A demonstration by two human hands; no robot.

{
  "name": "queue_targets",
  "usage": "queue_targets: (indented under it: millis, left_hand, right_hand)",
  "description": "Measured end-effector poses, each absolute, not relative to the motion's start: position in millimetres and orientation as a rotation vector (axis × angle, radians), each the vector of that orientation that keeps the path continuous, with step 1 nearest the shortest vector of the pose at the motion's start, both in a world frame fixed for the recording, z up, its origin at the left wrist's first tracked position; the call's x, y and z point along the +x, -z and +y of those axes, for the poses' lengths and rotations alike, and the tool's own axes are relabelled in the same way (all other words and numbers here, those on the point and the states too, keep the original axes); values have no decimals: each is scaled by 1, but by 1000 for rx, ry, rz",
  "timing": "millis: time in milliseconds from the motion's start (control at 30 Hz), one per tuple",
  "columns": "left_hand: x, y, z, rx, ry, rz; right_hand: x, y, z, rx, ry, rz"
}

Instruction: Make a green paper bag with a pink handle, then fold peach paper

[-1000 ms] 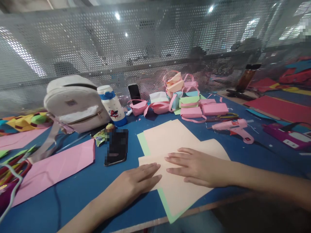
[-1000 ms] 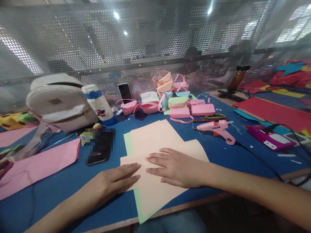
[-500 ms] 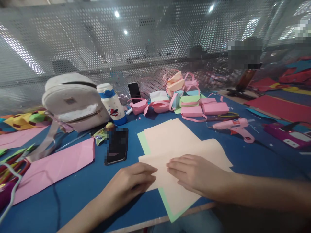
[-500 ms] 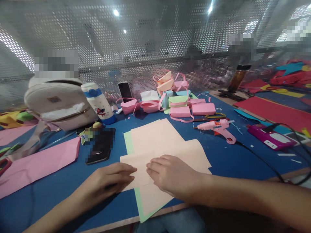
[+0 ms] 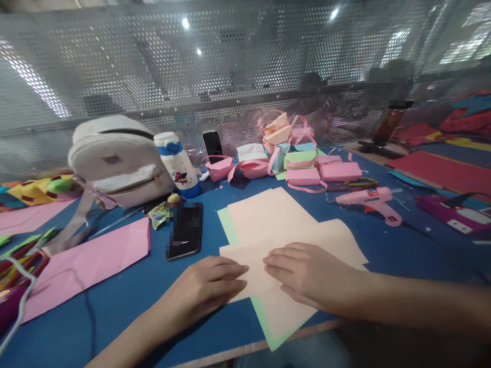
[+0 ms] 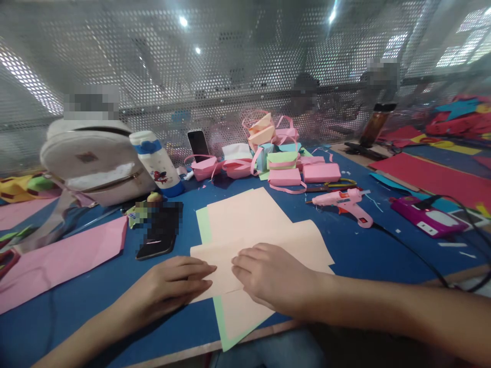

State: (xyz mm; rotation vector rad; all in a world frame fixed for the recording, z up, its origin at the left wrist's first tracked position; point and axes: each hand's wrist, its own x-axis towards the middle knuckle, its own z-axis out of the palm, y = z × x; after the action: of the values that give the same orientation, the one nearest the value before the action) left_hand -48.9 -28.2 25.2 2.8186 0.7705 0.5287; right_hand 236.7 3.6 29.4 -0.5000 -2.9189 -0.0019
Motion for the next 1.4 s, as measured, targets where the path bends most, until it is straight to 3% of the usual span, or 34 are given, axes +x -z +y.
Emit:
queue_targets:
  millis: [233, 500, 867, 1167, 1400]
  left_hand:
    - [-31, -31, -48, 3209, -250, 897]
    - [-17, -39, -43, 3232, 83, 879]
    - [3, -56, -12, 3231, 22, 660]
    - [23, -27, 9, 3333, -102, 624]
    - [33, -21, -1, 3387, -126, 581]
  right_hand:
    - [237, -40, 10, -574, -217, -2977]
    - [245, -41, 23, -749, -643, -2837]
    - [274, -38, 38, -869, -601, -2935]
    - [294, -41, 40, -803, -829, -2840]
    - [297, -31, 44, -683, -759, -2831]
